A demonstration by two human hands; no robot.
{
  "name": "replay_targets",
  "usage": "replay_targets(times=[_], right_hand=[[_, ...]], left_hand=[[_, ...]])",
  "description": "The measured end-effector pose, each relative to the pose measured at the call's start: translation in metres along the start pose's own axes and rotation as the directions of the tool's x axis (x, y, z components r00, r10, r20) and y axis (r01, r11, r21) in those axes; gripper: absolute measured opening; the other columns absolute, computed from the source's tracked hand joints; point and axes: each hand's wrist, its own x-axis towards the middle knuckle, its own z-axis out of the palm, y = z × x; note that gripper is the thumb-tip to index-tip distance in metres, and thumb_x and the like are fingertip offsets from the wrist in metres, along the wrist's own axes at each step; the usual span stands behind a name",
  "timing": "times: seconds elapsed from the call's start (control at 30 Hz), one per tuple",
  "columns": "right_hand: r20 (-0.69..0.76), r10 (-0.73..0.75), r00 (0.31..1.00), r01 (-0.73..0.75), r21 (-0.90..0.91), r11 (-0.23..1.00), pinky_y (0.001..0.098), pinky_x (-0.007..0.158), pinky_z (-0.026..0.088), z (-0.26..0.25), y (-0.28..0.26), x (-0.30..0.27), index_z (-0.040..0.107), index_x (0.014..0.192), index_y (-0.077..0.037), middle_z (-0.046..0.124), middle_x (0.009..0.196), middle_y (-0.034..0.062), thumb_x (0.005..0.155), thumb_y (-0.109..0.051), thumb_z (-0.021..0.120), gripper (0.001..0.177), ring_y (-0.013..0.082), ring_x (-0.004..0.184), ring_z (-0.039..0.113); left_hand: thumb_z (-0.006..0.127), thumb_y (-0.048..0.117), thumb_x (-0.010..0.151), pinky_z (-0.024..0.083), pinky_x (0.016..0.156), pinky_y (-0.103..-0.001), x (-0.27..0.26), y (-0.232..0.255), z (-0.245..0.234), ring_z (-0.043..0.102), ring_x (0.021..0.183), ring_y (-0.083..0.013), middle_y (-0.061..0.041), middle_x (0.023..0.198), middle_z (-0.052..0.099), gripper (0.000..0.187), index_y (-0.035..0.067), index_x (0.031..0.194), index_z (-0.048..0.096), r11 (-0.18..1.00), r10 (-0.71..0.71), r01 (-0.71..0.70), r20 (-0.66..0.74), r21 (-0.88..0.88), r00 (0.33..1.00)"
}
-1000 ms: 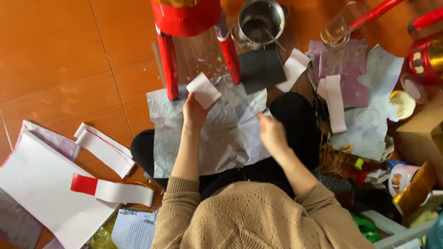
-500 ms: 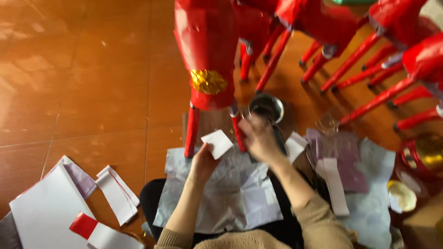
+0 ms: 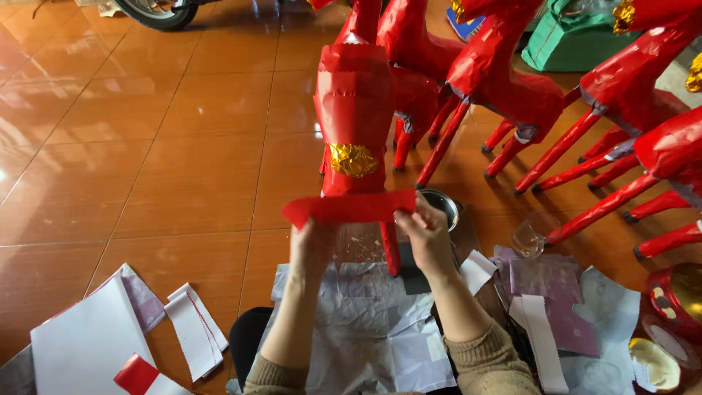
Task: Applying red paper strips to a reindeer-shaped decorative frame using adhesive
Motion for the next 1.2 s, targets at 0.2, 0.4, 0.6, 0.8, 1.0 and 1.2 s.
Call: replay_targets(times=[0.2,0.4,0.6,0.8,1.0,1.2], right_hand=[[-0.102,0.178,0.979,-0.142,0.288,0.947,0.0377,0.08,0.05,0.018,-0.055,0.064,0.069,0.089,-0.009,0.064,0.085,0.0048,0.088,-0.016,0.068,0.007,0.0183,0.08,0.06],[-0.149,0.277,0.949,-0.167,0.507,0.846,0.0363,0.079,0.056,0.009,0.029,0.1,0.069,0.09,-0.009,0.07,0.086,0.0076,0.092,-0.026,0.071,0.017,0.0187,0.082,0.067],[-0.123,0.354,0.927,-0.2,0.636,0.745,0.0406,0.089,0.052,0.042,0.004,0.089,0.066,0.092,-0.01,0.072,0.09,0.0086,0.095,-0.028,0.066,0.018,0.0187,0.09,0.068],[-0.043,0.428,0.903,-0.274,0.71,0.649,0.0494,0.089,0.056,0.046,0.021,0.089,0.062,0.098,-0.009,0.072,0.093,0.014,0.098,-0.031,0.06,0.022,0.0245,0.092,0.07],[-0.024,0.444,0.896,-0.288,0.73,0.621,0.0565,0.091,0.055,0.045,0.04,0.091,0.062,0.102,-0.007,0.071,0.098,0.0176,0.098,-0.03,0.06,0.023,0.0296,0.094,0.071],[0.032,0.468,0.883,-0.3,0.806,0.511,0.0557,0.09,0.056,0.049,0.049,0.093,0.063,0.103,-0.008,0.071,0.098,0.0172,0.095,-0.03,0.065,0.024,0.0306,0.095,0.07]], left_hand=[[0.066,0.009,0.092,0.057,0.081,-0.052,0.034,0.062,0.053,0.073,0.076,-0.0311,-0.02,0.084,0.07,0.011,0.001,0.098,0.063,0.965,0.245,-0.256,0.167,0.052,0.955],[0.063,0.041,0.094,0.052,0.046,-0.024,0.076,0.071,0.082,0.063,0.049,-0.0152,-0.01,0.059,0.063,0.041,0.007,0.072,0.062,0.782,0.43,-0.431,0.11,0.45,0.896],[0.062,0.04,0.095,0.036,0.035,-0.017,0.112,0.043,0.069,0.047,0.035,-0.008,-0.005,0.044,0.05,0.043,0.008,0.068,0.055,0.721,0.535,-0.449,-0.012,0.528,0.845],[0.054,0.039,0.1,0.037,0.036,-0.018,0.138,0.027,0.05,0.048,0.039,-0.0065,-0.002,0.047,0.047,0.044,0.009,0.068,0.051,0.65,0.596,-0.506,0.033,0.567,0.802],[0.052,0.037,0.101,0.039,0.043,-0.018,0.135,0.02,0.055,0.049,0.048,-0.005,-0.001,0.055,0.052,0.039,0.011,0.073,0.054,0.642,0.596,-0.517,0.056,0.566,0.801],[0.053,0.036,0.1,0.043,0.046,-0.018,0.133,0.021,0.062,0.053,0.051,-0.0055,-0.001,0.059,0.055,0.036,0.01,0.076,0.056,0.675,0.567,-0.523,0.088,0.52,0.819]])
